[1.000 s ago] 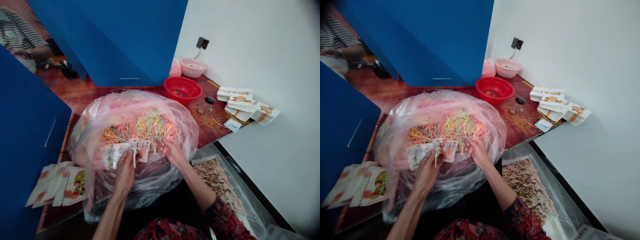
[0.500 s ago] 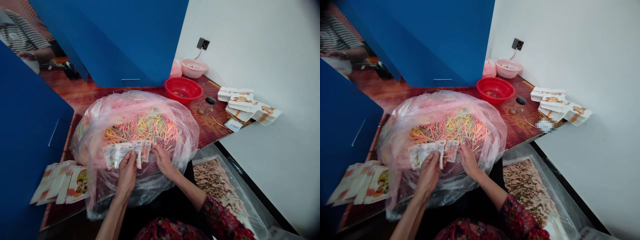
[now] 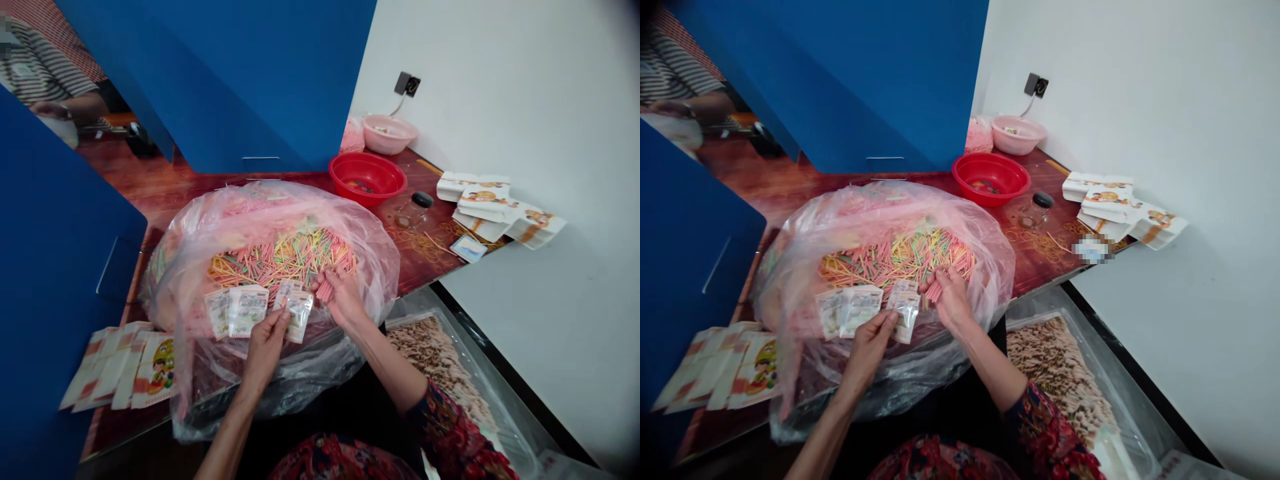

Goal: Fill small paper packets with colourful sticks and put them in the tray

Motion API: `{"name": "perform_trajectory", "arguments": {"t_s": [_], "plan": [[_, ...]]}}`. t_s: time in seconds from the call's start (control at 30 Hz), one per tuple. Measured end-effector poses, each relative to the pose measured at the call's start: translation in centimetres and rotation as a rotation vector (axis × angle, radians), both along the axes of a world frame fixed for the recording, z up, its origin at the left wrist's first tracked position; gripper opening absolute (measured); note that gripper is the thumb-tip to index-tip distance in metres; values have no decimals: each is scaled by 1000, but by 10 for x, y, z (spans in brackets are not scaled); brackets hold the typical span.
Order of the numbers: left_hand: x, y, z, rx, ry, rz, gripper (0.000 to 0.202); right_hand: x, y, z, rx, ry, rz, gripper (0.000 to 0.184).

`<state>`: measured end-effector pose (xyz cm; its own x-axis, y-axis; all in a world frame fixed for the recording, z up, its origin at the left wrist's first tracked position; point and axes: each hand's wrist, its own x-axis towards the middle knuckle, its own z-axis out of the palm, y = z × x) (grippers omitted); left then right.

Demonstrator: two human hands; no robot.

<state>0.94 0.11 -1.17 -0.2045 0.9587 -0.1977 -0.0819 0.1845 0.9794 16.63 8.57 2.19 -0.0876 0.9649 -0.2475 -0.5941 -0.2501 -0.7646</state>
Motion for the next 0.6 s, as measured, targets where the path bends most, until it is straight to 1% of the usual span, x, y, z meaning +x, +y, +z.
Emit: {"name": "perform_trajectory", "arguments": {"t_s": [0.1,0.23,0.3,0.4,0.5,0.6], "plan": [[2,1,3,6,54,-47,36,-3,0,11,157,-65,-19,20],[6,1,3,10,53,-80,34,-11,-2,22,290,-123,-9,17],[7,1,3,17,45,-93,34,-15,-5,23,339,-150,2,17],[8,0,3,-2,27,-102,38,-20,-11,19,385,-199,26,16],[7,0,3,-48,20,-107,41,-21,-14,15,410,-189,37,15],[7,0,4,-51,15,-99,40,-20,-14,14,427,-178,20,13]]}}
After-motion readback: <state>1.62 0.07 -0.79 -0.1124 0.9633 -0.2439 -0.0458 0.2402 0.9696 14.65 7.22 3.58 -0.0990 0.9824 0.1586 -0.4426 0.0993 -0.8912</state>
